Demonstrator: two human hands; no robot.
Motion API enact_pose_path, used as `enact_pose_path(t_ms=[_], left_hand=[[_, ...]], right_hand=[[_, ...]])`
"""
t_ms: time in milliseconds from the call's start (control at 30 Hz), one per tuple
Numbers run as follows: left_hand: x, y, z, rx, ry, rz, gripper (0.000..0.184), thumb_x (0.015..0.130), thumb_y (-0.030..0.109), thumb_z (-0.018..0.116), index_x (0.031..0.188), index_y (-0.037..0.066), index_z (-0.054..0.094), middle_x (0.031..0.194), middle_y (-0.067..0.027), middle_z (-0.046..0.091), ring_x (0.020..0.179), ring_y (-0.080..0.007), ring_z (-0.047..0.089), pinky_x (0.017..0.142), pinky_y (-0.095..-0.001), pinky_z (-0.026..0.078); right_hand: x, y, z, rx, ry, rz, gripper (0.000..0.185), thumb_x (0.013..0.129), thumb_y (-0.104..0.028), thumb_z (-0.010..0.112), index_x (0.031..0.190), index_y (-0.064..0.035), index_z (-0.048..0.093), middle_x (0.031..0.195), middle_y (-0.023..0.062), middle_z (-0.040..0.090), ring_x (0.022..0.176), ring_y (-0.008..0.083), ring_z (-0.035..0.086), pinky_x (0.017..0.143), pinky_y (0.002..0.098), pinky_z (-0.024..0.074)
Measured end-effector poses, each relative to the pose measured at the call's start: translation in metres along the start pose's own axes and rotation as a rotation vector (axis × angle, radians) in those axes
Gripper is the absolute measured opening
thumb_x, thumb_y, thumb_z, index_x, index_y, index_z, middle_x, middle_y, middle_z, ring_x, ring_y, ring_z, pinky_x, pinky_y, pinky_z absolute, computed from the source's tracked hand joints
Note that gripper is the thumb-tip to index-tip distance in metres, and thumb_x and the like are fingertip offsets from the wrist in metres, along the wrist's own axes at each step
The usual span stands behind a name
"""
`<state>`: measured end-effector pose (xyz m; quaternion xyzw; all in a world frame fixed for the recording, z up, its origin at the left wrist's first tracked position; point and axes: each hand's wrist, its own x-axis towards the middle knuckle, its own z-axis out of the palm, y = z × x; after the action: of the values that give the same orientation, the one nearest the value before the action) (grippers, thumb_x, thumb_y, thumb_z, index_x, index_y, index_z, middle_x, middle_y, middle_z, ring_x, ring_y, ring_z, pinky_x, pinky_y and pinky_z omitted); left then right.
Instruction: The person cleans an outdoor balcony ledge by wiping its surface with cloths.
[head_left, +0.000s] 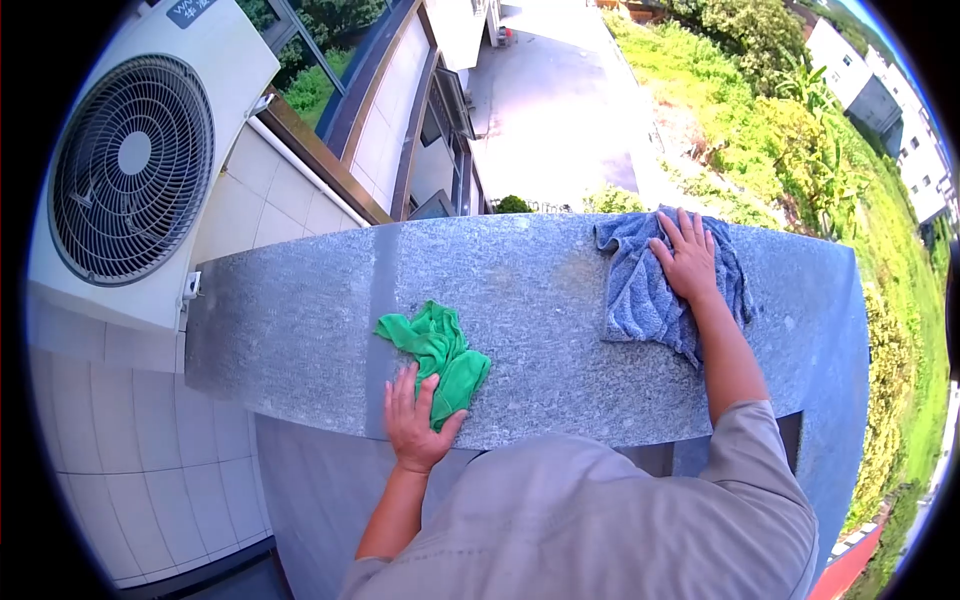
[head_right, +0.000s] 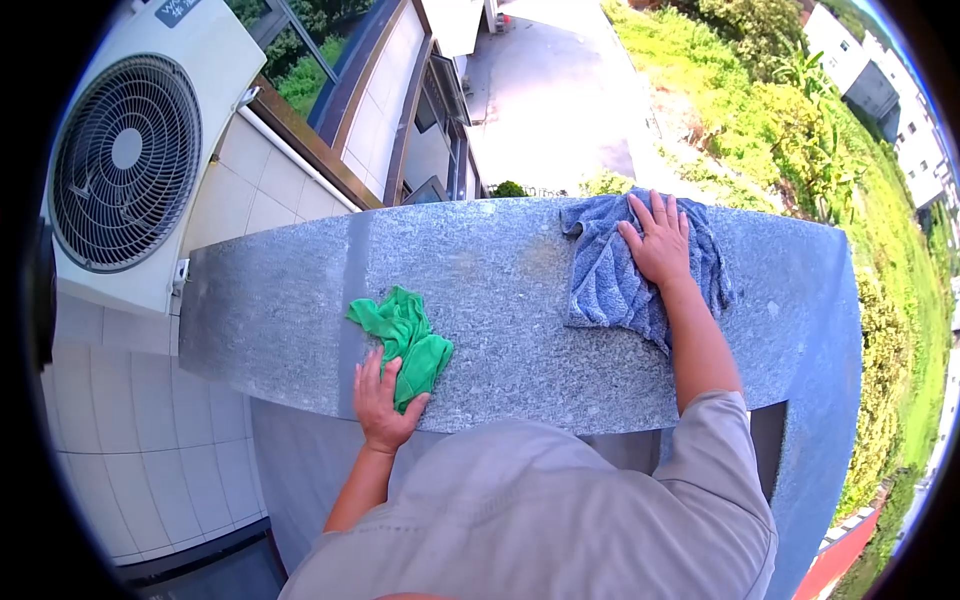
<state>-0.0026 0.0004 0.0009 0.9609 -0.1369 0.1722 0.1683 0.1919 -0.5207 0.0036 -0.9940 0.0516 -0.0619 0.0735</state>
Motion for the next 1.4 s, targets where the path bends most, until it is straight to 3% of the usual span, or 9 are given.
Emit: enact_pose_path(t_ms=[100,200,233,533,567,733,900,1267,1400], left_hand=[[-0.001,-0.001,0.000,0.000,0.013,0.004,0.078,0.087,0.054,0.083,0.151,0.016,0.058,0.157,-0.0208,0.055,0.147,-0.0418,0.051,0.124,-0.0628,0.034],[-0.002,0.000,0.000,-0.004,0.017,0.001,0.079,0.086,0.053,0.084,0.151,0.016,0.058,0.158,-0.0207,0.054,0.147,-0.0419,0.051,0.124,-0.0630,0.034],[-0.001,0.001,0.000,-0.010,0.017,-0.001,0.080,0.086,0.053,0.084,0.151,0.016,0.058,0.158,-0.0208,0.054,0.147,-0.0420,0.051,0.124,-0.0629,0.033],[-0.003,-0.001,0.001,-0.047,0.009,-0.016,0.082,0.085,0.053,0.085,0.153,0.017,0.056,0.158,-0.0213,0.054,0.147,-0.0437,0.050,0.123,-0.0659,0.032],[-0.003,-0.001,0.001,-0.044,0.007,-0.016,0.082,0.085,0.053,0.085,0.153,0.017,0.056,0.158,-0.0215,0.054,0.146,-0.0440,0.051,0.123,-0.0662,0.032],[-0.002,-0.002,0.000,-0.010,-0.002,-0.001,0.082,0.085,0.055,0.084,0.152,0.017,0.056,0.157,-0.0221,0.054,0.145,-0.0446,0.052,0.122,-0.0655,0.033],[-0.002,0.000,0.000,-0.009,-0.004,-0.007,0.079,0.086,0.055,0.084,0.150,0.016,0.057,0.156,-0.0224,0.055,0.145,-0.0446,0.052,0.122,-0.0653,0.033],[0.033,0.039,-0.030,-0.087,-0.019,-0.130,0.089,0.083,0.055,0.087,0.155,0.017,0.052,0.170,-0.0244,0.035,0.150,-0.0464,0.044,0.122,-0.0626,0.034],[0.058,0.042,-0.018,0.040,-0.199,-0.027,0.071,0.084,0.035,0.086,0.148,0.017,0.060,0.153,-0.0217,0.051,0.133,-0.0439,0.055,0.110,-0.0556,0.046]], right_hand=[[-0.006,-0.008,0.028,-0.173,0.211,0.083,0.071,0.106,-0.066,0.049,0.164,-0.0253,0.049,0.176,0.0149,0.032,0.164,0.0412,0.022,0.132,0.0613,0.0113],[-0.032,-0.034,0.001,-0.085,0.003,0.077,0.072,0.106,-0.065,0.051,0.164,-0.0240,0.048,0.176,0.0145,0.032,0.164,0.0408,0.022,0.130,0.0662,0.0096],[-0.036,-0.032,0.003,-0.051,0.042,0.057,0.073,0.105,-0.065,0.053,0.164,-0.0233,0.048,0.177,0.0145,0.031,0.165,0.0412,0.021,0.129,0.0697,0.0081],[-0.043,-0.015,0.006,-0.031,0.089,0.126,0.061,0.109,-0.053,0.050,0.162,-0.0239,0.050,0.175,0.0067,0.037,0.164,0.0349,0.028,0.130,0.0653,0.0160],[-0.037,0.001,0.013,-0.037,0.096,0.129,0.055,0.112,-0.046,0.047,0.162,-0.0237,0.050,0.175,0.0038,0.038,0.163,0.0336,0.030,0.130,0.0622,0.0196],[0.015,0.081,0.017,-0.054,0.144,0.251,0.050,0.113,-0.041,0.044,0.159,-0.0229,0.053,0.173,0.0043,0.041,0.163,0.0334,0.030,0.131,0.0555,0.0234],[0.044,0.078,0.001,-0.094,0.122,0.326,0.046,0.107,-0.045,0.051,0.130,-0.0093,0.069,0.142,0.0140,0.064,0.145,0.0335,0.050,0.127,0.0608,0.0292],[0.043,0.078,0.002,-0.086,0.172,0.311,0.056,0.106,-0.057,0.054,0.127,-0.0090,0.072,0.138,0.0140,0.066,0.140,0.0342,0.053,0.126,0.0588,0.0295],[0.049,0.077,-0.003,-0.069,0.137,0.312,0.057,0.105,-0.058,0.053,0.124,-0.0082,0.073,0.137,0.0145,0.066,0.138,0.0350,0.054,0.128,0.0589,0.0276]])
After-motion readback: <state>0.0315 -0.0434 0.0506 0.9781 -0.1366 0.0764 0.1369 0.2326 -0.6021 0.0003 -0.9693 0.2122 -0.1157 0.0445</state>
